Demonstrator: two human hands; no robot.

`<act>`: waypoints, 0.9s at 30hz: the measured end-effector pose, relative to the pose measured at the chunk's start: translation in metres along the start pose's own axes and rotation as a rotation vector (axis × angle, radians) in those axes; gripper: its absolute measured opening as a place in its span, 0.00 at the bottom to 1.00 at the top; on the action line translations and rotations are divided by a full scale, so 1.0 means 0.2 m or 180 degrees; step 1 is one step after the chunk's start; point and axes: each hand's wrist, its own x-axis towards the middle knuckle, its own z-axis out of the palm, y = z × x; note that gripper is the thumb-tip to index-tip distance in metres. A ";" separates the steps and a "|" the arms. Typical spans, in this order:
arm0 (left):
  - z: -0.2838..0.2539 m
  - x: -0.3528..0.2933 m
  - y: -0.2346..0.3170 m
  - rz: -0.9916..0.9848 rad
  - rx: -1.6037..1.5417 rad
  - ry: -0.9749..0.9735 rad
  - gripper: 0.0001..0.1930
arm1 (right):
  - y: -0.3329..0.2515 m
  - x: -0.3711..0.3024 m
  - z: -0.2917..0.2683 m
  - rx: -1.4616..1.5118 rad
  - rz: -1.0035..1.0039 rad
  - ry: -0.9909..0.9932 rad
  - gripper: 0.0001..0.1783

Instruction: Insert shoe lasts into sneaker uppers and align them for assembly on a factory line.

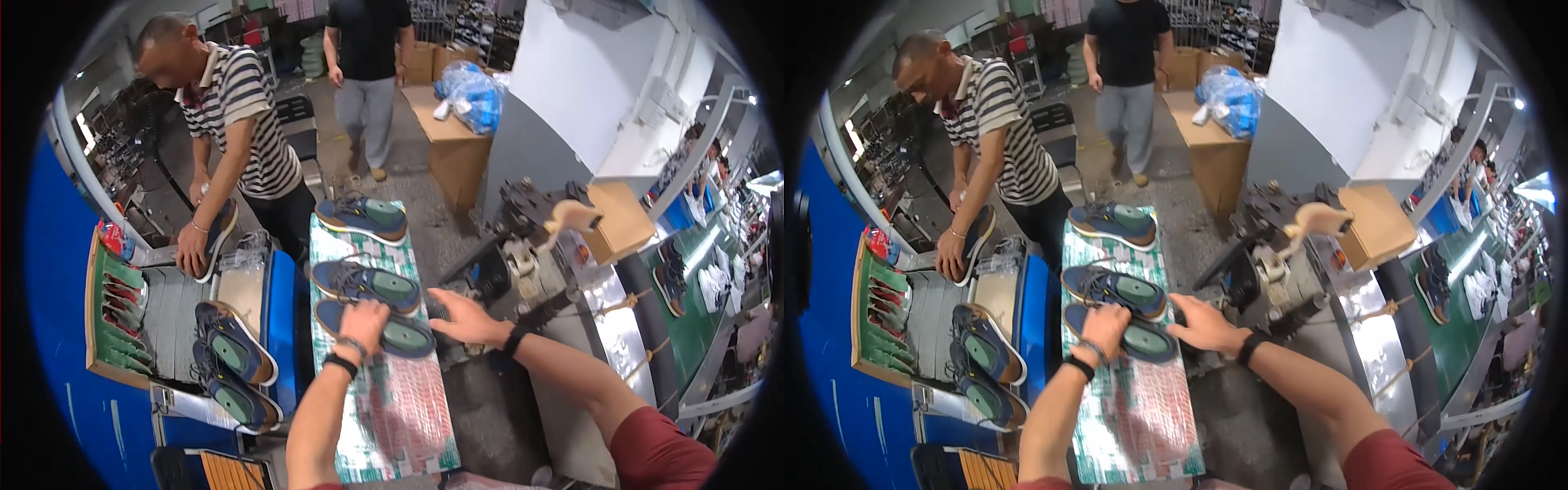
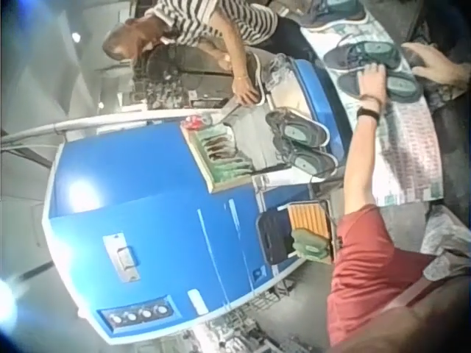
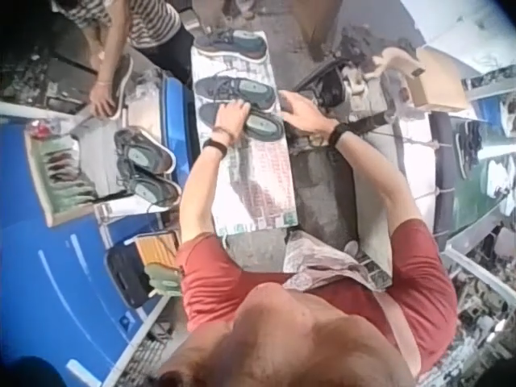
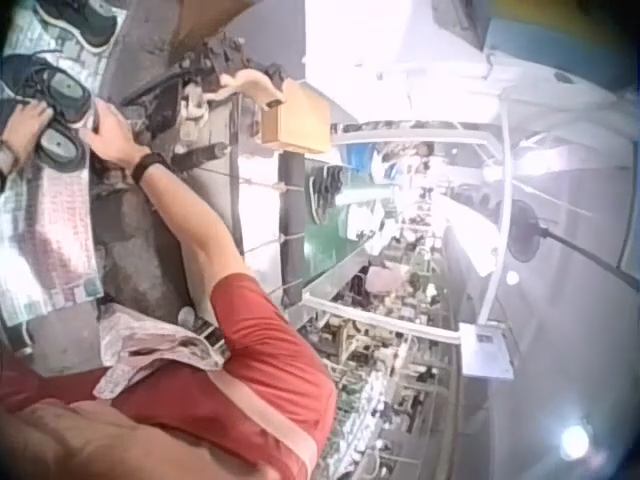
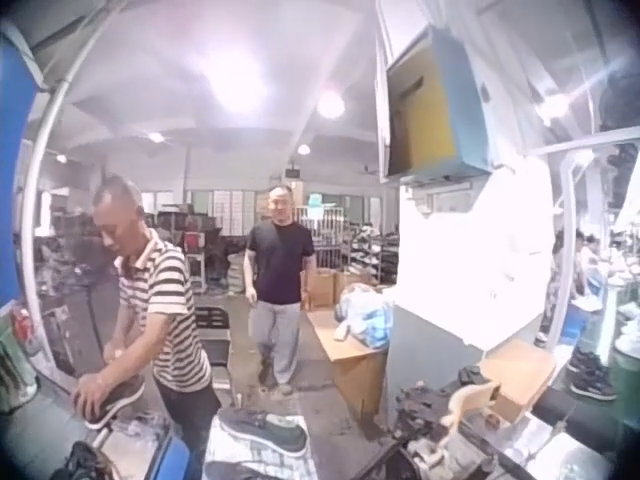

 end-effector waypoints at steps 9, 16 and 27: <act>0.15 -0.96 0.42 -0.0485 -0.0622 0.0442 0.36 | -0.03 0.63 0.30 -0.1045 -0.0266 0.0122 0.29; 0.31 -1.13 0.55 -0.0949 -0.0611 0.0660 0.39 | -0.04 -0.21 0.11 -0.0500 0.0708 -0.0186 0.35; 0.17 -0.90 0.76 -0.1568 -0.1204 -0.0103 0.43 | 0.18 -2.41 -0.74 -0.0694 0.3273 0.2026 0.30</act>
